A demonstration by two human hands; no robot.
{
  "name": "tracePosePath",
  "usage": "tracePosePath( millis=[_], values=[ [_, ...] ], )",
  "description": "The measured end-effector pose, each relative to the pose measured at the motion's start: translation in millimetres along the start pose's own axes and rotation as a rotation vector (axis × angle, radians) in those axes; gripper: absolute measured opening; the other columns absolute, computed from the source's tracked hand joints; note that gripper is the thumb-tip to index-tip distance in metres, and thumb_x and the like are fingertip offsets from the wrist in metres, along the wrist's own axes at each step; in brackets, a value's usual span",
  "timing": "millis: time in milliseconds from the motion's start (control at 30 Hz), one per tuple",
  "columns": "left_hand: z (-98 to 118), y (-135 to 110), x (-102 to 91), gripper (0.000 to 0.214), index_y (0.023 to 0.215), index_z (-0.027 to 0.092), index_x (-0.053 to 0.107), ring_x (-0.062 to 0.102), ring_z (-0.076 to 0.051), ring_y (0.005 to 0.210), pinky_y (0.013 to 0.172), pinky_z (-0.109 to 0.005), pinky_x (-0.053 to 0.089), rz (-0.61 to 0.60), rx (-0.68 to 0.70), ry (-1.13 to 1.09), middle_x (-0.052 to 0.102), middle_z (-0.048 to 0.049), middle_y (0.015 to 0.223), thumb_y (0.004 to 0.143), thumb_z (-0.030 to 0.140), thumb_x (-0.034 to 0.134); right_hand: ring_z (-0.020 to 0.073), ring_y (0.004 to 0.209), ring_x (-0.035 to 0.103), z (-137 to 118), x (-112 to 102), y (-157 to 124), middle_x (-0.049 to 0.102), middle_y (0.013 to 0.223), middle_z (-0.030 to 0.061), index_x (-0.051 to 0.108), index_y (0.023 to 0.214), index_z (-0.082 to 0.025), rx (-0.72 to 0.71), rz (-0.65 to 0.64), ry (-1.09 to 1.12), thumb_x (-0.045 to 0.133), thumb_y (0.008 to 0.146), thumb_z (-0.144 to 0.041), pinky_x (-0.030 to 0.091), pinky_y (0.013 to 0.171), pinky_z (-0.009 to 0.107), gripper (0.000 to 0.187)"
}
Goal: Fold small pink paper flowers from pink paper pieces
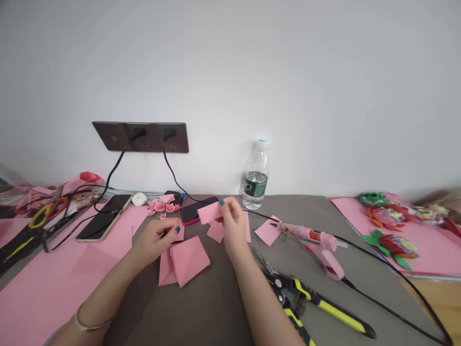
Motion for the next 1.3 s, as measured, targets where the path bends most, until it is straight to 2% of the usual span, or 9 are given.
tracePosePath(
  millis=[67, 167, 333, 500, 633, 733, 933, 1100, 1300],
  values=[
    [-1, 0, -2.8, 0.028, 0.058, 0.021, 0.026, 0.025, -0.01, 0.052, 0.05, -0.025, 0.018, 0.033, 0.003, -0.007, 0.024, 0.0063, 0.056, 0.081, 0.017, 0.041, 0.0108, 0.053, 0.036, 0, -8, 3, 0.041, 0.062, -0.0066, 0.049, 0.071, -0.023, 0.003, 0.045, 0.028, 0.067, 0.08, -0.05, 0.034, 0.051, 0.021, 0.034],
    [-3, -1, -3.6, 0.027, 0.062, 0.021, 0.034, 0.031, -0.011, 0.053, 0.051, -0.024, 0.022, 0.074, -0.021, -0.032, 0.031, 0.0064, 0.056, 0.087, 0.023, 0.043, 0.0115, 0.053, 0.035, 3, 10, -2, 0.039, 0.062, -0.006, 0.05, 0.071, -0.022, 0.052, -0.12, -0.09, 0.065, 0.081, -0.053, 0.032, 0.048, 0.022, 0.035],
    [-2, 0, 8.4, 0.025, 0.071, 0.02, 0.044, 0.039, -0.012, 0.057, 0.054, -0.023, 0.029, 0.007, -0.043, -0.038, 0.04, 0.006, 0.061, 0.094, 0.032, 0.043, 0.0133, 0.058, 0.041, 3, 45, -19, 0.046, 0.065, -0.0028, 0.053, 0.07, -0.021, 0.037, -0.364, -0.211, 0.06, 0.085, -0.053, 0.036, 0.054, 0.025, 0.036],
    [-9, -1, -0.4, 0.029, 0.068, 0.02, 0.044, 0.042, -0.013, 0.057, 0.054, -0.023, 0.032, 0.158, -0.043, 0.024, 0.042, 0.0047, 0.06, 0.095, 0.03, 0.04, 0.0137, 0.058, 0.048, 7, 53, -24, 0.053, 0.067, -0.0018, 0.059, 0.077, -0.021, 0.105, -0.489, -0.212, 0.063, 0.083, -0.051, 0.04, 0.055, 0.026, 0.032],
    [-16, -1, -1.7, 0.015, 0.093, 0.021, 0.054, 0.053, -0.014, 0.065, 0.057, -0.023, 0.041, 0.194, -0.072, -0.037, 0.057, 0.0012, 0.076, 0.094, 0.03, 0.043, 0.0147, 0.059, 0.052, 12, 49, -21, 0.057, 0.065, -0.0012, 0.06, 0.079, -0.02, 0.112, -0.45, -0.222, 0.065, 0.082, -0.046, 0.042, 0.056, 0.027, 0.027],
    [-14, -1, -1.7, 0.027, 0.117, 0.021, 0.051, 0.062, -0.016, 0.078, 0.064, -0.026, 0.049, 0.202, -0.07, -0.068, 0.065, -0.0051, 0.099, 0.093, 0.031, 0.047, 0.014, 0.054, 0.051, 17, 40, -17, 0.055, 0.059, -0.0028, 0.055, 0.073, -0.02, 0.127, -0.356, -0.229, 0.066, 0.08, -0.048, 0.04, 0.054, 0.027, 0.031],
    [1, -1, 3.6, 0.025, 0.109, 0.022, 0.061, 0.064, -0.02, 0.088, 0.081, -0.034, 0.049, 0.147, 0.05, 0.169, 0.069, -0.0059, 0.108, 0.085, 0.027, 0.061, 0.0137, 0.053, 0.05, 19, 36, -16, 0.053, 0.057, -0.003, 0.053, 0.068, -0.02, 0.167, -0.321, -0.229, 0.067, 0.078, -0.053, 0.038, 0.052, 0.026, 0.038],
    [0, -1, 7.1, 0.022, 0.108, 0.023, 0.063, 0.065, -0.019, 0.083, 0.077, -0.032, 0.049, 0.133, 0.058, 0.197, 0.071, -0.0038, 0.104, 0.087, 0.021, 0.056, 0.0142, 0.058, 0.051, 16, 42, -18, 0.056, 0.064, -0.0024, 0.058, 0.076, -0.02, 0.172, -0.365, -0.145, 0.067, 0.078, -0.052, 0.04, 0.054, 0.026, 0.034],
    [0, -1, 8.6, 0.022, 0.107, 0.02, 0.064, 0.065, -0.021, 0.087, 0.078, -0.033, 0.05, 0.113, 0.078, 0.202, 0.072, -0.0064, 0.101, 0.086, 0.022, 0.056, 0.0136, 0.059, 0.048, 22, 34, -16, 0.056, 0.064, -0.0017, 0.058, 0.073, -0.018, 0.185, -0.337, -0.247, 0.067, 0.079, -0.053, 0.036, 0.054, 0.026, 0.037]
  ],
)
Point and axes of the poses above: each hand's wrist, its own y-axis towards the middle knuckle, its own x-axis out of the palm, z = x × y, the point moved 7 cm from there along y, towards the middle knuckle
